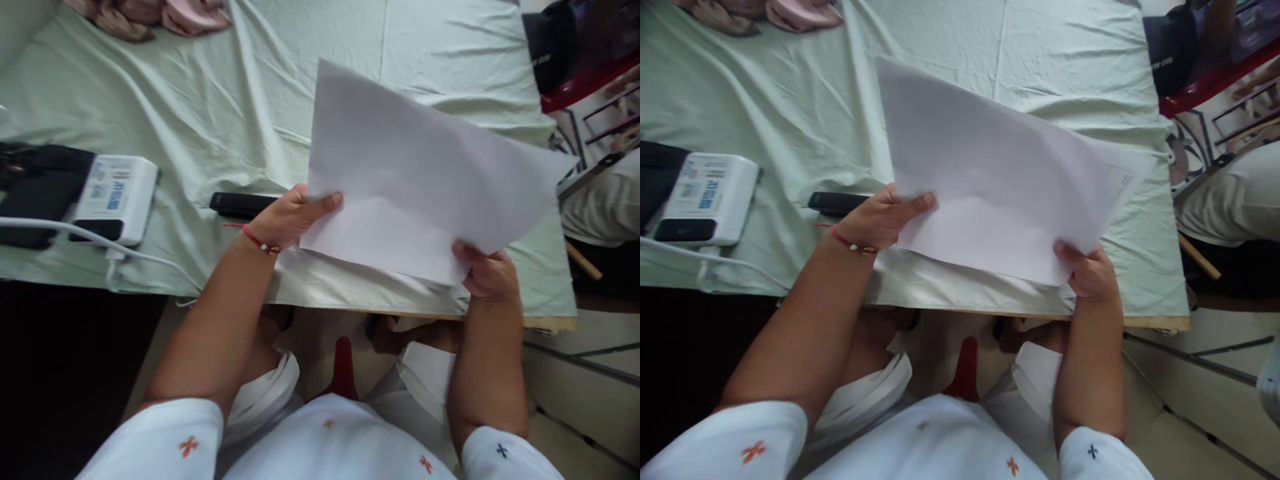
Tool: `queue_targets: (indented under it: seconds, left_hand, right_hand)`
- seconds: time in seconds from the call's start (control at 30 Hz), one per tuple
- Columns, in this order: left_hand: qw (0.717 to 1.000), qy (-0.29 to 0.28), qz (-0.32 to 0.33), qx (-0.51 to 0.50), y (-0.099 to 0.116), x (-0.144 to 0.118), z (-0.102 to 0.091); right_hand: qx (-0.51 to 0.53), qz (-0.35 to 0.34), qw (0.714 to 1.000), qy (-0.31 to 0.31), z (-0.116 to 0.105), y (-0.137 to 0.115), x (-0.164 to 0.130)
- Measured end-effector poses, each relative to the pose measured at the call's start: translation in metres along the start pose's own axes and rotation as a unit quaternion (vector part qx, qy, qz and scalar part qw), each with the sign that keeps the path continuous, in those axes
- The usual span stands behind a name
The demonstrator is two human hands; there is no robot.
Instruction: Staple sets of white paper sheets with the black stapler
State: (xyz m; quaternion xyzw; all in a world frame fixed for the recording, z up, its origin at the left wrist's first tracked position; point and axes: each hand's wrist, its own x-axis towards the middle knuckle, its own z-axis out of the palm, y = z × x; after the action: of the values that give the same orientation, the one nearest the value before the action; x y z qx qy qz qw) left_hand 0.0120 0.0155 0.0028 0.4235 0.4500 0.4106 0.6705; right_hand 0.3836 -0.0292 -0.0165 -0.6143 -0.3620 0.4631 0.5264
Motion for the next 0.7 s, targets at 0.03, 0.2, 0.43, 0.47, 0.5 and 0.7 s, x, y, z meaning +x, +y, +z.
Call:
queue_targets:
  seconds: [0.03,0.2,0.43,0.47,0.5,0.7]
  left_hand:
    - [1.0,0.004,-0.009,0.011,0.0,0.001,-0.001]
    - [0.997,0.03,-0.056,0.044,0.003,0.004,0.002]
    - [0.999,0.022,-0.044,0.02,0.002,0.001,0.012]
    - [0.999,0.02,-0.043,0.014,0.002,0.0,0.013]
    - [0.999,0.019,-0.042,0.009,0.002,-0.001,0.013]
    - [0.997,0.021,-0.068,-0.008,0.002,-0.005,0.015]
  right_hand:
    - [-0.007,0.008,1.0,-0.005,0.002,0.0,0.0]
    - [-0.016,0.04,0.999,-0.016,0.007,-0.002,0.003]
    - [-0.013,0.047,0.999,0.006,0.012,-0.007,0.009]
    - [-0.011,0.046,0.999,0.006,0.013,-0.008,0.008]
    - [-0.01,0.047,0.999,0.008,0.014,-0.009,0.008]
    - [-0.022,0.05,0.997,0.049,0.02,-0.015,0.0]
